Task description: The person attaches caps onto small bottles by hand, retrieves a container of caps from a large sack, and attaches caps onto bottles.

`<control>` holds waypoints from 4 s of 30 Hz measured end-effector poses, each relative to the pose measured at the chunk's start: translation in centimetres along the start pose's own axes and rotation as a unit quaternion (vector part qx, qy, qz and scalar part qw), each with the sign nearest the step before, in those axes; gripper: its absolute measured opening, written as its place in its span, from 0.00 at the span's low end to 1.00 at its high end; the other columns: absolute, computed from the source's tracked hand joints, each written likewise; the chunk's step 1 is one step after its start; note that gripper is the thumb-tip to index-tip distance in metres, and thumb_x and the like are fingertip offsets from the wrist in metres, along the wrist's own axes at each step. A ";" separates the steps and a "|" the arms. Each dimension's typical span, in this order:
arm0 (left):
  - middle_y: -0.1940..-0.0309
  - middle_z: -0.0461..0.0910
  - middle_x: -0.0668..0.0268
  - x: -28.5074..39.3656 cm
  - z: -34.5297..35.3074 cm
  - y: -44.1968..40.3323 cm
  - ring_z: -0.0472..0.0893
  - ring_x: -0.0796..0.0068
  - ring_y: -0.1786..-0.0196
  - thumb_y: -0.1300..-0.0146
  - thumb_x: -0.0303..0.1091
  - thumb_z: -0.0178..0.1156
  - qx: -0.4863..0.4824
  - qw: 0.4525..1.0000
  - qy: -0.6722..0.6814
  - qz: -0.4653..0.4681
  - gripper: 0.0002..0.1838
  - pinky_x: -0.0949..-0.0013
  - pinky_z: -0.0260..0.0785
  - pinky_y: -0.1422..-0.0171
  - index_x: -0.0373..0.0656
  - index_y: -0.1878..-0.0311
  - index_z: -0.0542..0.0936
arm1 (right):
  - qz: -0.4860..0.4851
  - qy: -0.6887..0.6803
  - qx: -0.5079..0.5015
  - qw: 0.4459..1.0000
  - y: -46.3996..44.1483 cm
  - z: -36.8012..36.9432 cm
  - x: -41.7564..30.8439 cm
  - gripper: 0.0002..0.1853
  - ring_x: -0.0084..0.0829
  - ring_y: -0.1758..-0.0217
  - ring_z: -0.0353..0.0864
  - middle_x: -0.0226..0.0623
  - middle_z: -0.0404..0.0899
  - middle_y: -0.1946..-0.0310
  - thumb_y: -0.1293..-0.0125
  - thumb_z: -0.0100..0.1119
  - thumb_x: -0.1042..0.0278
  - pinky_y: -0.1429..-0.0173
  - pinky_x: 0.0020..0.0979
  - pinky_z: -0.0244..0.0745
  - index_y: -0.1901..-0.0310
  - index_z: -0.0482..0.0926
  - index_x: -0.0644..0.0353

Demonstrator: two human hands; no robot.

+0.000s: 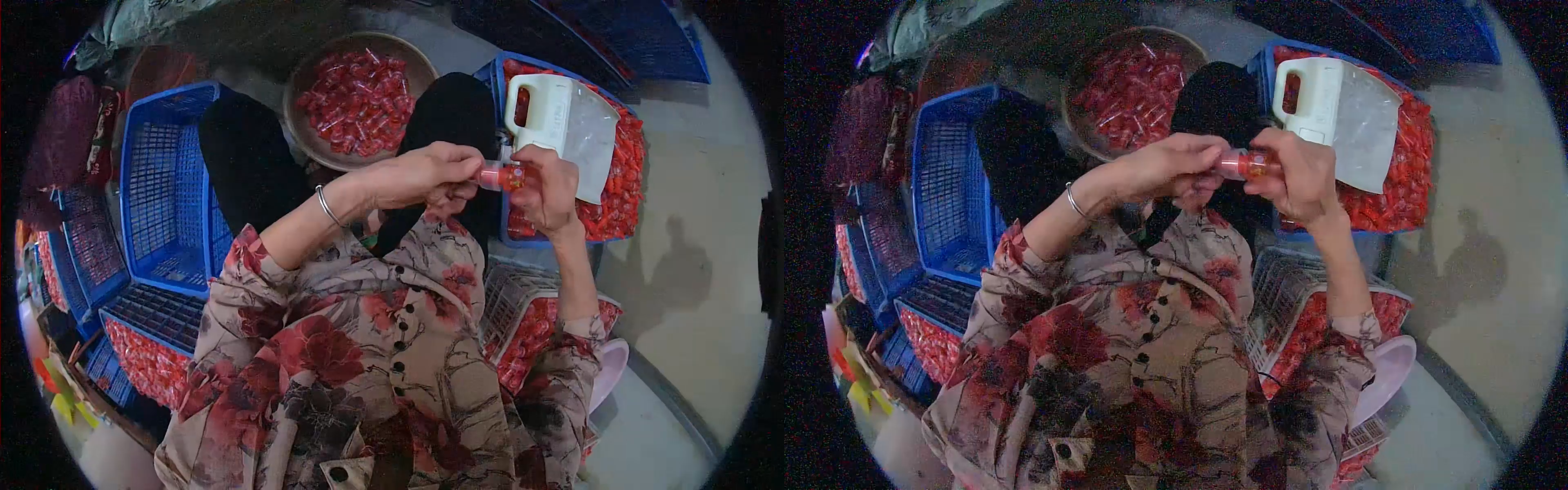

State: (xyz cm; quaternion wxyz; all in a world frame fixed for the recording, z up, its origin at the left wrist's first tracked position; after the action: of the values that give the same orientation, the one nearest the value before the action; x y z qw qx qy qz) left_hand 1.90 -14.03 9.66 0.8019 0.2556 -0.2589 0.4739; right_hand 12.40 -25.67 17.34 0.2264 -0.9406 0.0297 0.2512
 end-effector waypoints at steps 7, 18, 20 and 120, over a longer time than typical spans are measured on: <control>0.73 0.69 0.70 -0.9 1.4 -0.1 0.70 0.81 0.72 0.25 0.46 0.47 0.061 0.993 -0.104 0.013 0.15 0.74 0.62 0.71 0.42 0.56 0.70 | 0.074 -0.021 0.008 0.997 0.7 0.9 -0.3 0.17 0.39 0.74 0.80 0.41 0.79 0.72 0.39 0.64 0.57 0.69 0.36 0.73 0.59 0.76 0.63; 0.60 0.69 0.55 1.9 2.0 2.1 0.74 0.50 0.54 0.51 0.21 0.57 0.044 0.667 -0.695 0.266 0.26 0.59 0.70 0.53 0.36 0.45 0.66 | 0.604 -0.580 0.033 0.546 4.1 8.5 -0.5 0.22 0.15 0.91 0.50 0.22 0.57 0.87 0.27 0.43 0.46 0.86 0.19 0.40 0.71 0.73 0.54; 0.60 0.69 0.56 2.1 1.7 1.9 0.74 0.52 0.54 0.47 0.22 0.54 0.011 0.624 -0.739 0.254 0.22 0.59 0.70 0.54 0.37 0.46 0.66 | 0.613 -0.613 0.006 0.498 4.4 8.8 -1.1 0.25 0.15 0.91 0.48 0.21 0.51 0.89 0.27 0.44 0.41 0.87 0.20 0.41 0.72 0.72 0.56; 0.56 0.78 0.50 4.4 -3.8 0.7 0.79 0.49 0.52 0.30 0.28 0.50 0.347 0.681 -0.610 0.211 0.12 0.57 0.71 0.52 0.39 0.46 0.72 | 0.460 -0.412 0.094 0.781 9.0 -0.7 2.1 0.28 0.18 0.79 0.68 0.32 0.77 0.68 0.24 0.39 0.48 0.72 0.22 0.71 0.36 0.65 0.64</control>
State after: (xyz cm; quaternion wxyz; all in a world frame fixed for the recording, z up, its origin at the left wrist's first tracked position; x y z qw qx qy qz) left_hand 3.76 -8.47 9.91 0.1991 0.6863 -0.5551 0.4257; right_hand 13.00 -33.86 13.15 0.1622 -0.5960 0.3863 0.6850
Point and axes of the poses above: each hand's wrist, its own y-axis away from the middle knuckle, its own z-axis out of the palm, x = y × z, the point moved 5 cm from there along -y, towards the middle knuckle
